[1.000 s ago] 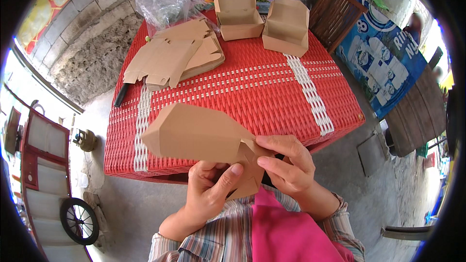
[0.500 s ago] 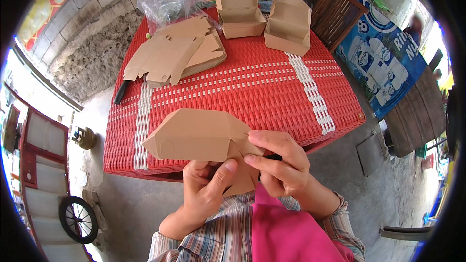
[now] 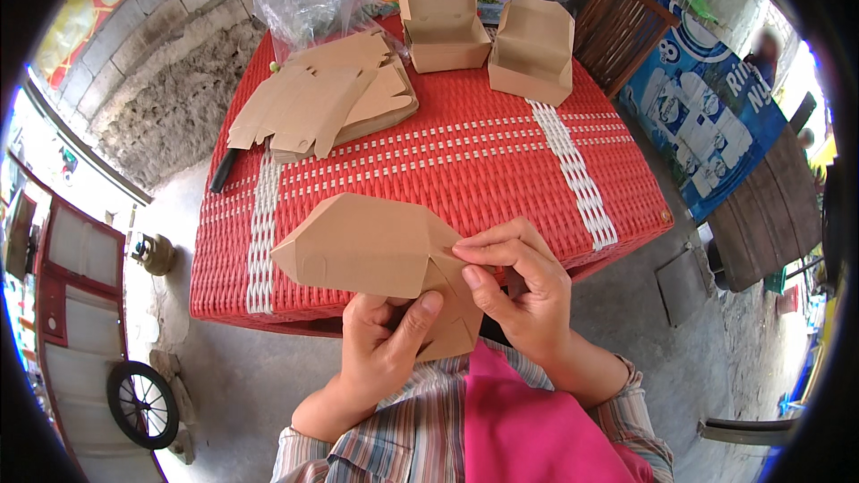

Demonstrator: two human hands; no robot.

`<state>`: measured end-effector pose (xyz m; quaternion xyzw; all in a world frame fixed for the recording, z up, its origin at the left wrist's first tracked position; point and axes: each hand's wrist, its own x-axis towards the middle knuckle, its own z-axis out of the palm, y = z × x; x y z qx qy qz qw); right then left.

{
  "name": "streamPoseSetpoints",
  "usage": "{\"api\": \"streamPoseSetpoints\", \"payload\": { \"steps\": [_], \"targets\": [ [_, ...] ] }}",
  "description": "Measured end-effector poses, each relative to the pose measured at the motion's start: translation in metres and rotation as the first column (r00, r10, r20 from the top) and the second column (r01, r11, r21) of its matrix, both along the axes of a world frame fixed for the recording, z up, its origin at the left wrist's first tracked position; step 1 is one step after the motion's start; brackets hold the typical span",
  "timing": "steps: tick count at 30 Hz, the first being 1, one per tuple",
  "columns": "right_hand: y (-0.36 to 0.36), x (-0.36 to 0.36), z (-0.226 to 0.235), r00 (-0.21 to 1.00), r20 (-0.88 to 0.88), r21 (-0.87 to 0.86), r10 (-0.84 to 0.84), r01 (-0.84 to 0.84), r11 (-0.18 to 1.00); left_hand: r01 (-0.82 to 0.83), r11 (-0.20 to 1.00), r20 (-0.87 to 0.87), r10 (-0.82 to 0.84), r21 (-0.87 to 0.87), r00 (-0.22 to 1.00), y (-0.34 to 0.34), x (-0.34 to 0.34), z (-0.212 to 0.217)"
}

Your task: The person assembles flat cardboard food containers by hand. They fold the pre-cut cardboard pieces along the score lines, tuck the flaps into slots, and secure the tabs to form the box structure. The person repeats this process for multiple units, stacking the finished boxes on the table.

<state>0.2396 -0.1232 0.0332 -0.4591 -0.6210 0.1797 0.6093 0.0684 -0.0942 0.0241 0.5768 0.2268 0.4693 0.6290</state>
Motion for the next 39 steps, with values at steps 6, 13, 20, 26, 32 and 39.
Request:
{"api": "streamPoseSetpoints", "payload": {
  "steps": [6,13,20,26,32,39],
  "targets": [
    [0.015,0.014,-0.014,0.992,-0.070,-0.018,-0.106,0.105,0.994,0.210,0.891,-0.329,-0.073,0.402,0.941,0.011,-0.009,-0.012],
    [0.025,0.012,-0.039,0.897,-0.415,0.056,0.149,-0.138,0.989,-0.182,0.861,-0.340,0.370,0.475,0.865,0.014,-0.022,-0.032],
    [0.025,-0.001,-0.053,0.940,0.338,0.441,-0.054,-0.108,0.891,-0.096,0.925,0.420,0.257,-0.367,0.871,0.013,-0.006,0.023],
    [0.021,-0.013,-0.044,0.953,0.240,0.460,-0.183,0.054,0.886,0.129,0.984,0.490,-0.054,-0.120,0.870,-0.015,-0.007,0.017],
    [-0.001,-0.017,-0.012,0.855,0.426,0.405,-0.295,0.112,0.908,-0.143,0.970,0.316,0.200,-0.194,0.928,-0.014,-0.002,0.020],
    [-0.003,-0.012,-0.007,0.923,0.381,0.290,-0.048,-0.070,0.954,-0.224,0.974,0.239,0.222,-0.017,0.945,-0.005,-0.008,0.008]
  ]
}}
